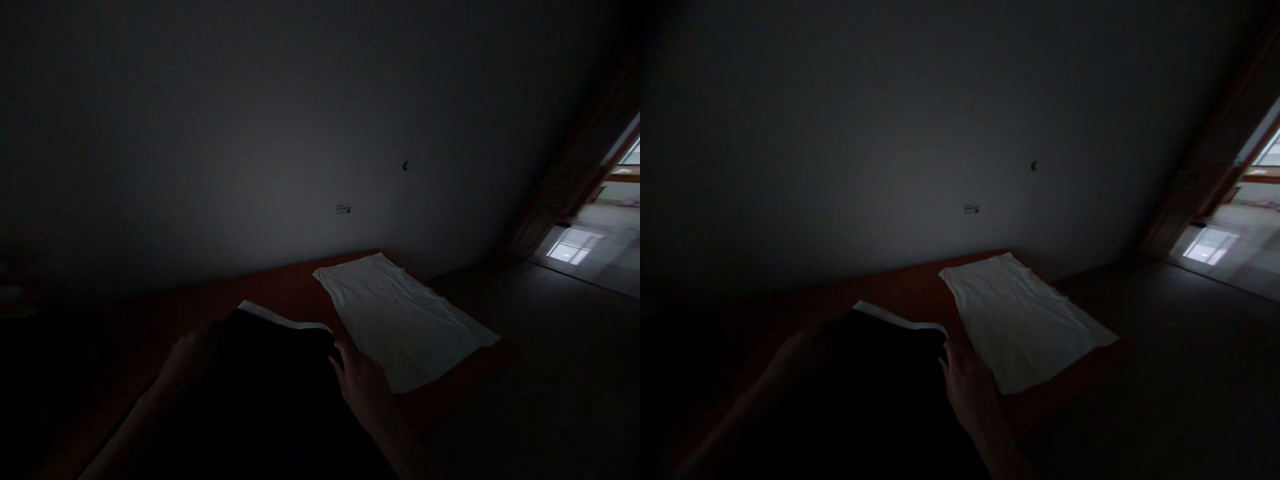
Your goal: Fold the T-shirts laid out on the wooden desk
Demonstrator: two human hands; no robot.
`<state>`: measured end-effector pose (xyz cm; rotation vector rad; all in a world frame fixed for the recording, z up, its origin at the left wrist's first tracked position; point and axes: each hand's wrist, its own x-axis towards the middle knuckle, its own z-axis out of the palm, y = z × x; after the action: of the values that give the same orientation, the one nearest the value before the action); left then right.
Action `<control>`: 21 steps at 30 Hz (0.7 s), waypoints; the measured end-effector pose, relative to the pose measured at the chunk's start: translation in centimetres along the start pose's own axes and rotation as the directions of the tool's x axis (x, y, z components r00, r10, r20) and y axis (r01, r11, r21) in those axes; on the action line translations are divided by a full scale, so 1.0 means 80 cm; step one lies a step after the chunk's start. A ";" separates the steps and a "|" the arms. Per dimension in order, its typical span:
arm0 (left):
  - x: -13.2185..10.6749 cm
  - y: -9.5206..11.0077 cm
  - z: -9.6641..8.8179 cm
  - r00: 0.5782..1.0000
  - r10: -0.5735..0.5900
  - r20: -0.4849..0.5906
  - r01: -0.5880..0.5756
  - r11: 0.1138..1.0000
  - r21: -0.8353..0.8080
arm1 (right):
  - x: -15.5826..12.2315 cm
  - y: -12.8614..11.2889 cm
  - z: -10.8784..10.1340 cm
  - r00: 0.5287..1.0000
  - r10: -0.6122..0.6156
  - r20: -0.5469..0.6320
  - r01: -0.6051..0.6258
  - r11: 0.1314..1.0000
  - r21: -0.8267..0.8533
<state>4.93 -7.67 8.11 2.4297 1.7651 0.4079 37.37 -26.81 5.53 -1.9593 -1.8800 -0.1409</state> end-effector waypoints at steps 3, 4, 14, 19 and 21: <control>0.082 0.099 -0.020 0.993 0.105 -0.047 -0.109 0.990 -0.094 | 0.003 0.035 -0.052 0.996 0.066 -0.062 -0.071 0.994 -0.080; 0.112 0.139 -0.026 0.982 0.158 -0.100 -0.172 0.973 -0.151 | 0.010 0.049 -0.072 0.992 0.116 -0.057 -0.123 0.983 -0.139; 0.184 0.392 0.017 0.632 0.753 -0.182 -0.760 0.557 -0.335 | 0.055 0.181 -0.162 0.839 0.534 -0.098 -0.457 0.597 -0.659; 0.086 0.311 0.078 0.566 0.822 0.059 -0.784 0.559 -0.270 | 0.018 0.206 -0.099 0.853 0.511 0.108 -0.353 0.717 -0.602; 0.054 0.254 0.091 0.604 0.792 0.091 -0.757 0.605 -0.245 | 0.012 0.201 -0.069 0.869 0.475 0.139 -0.331 0.766 -0.551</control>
<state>26.82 -9.58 6.80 2.8462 0.4459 0.3512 54.26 -27.88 7.28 -2.8477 -1.6180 -0.2790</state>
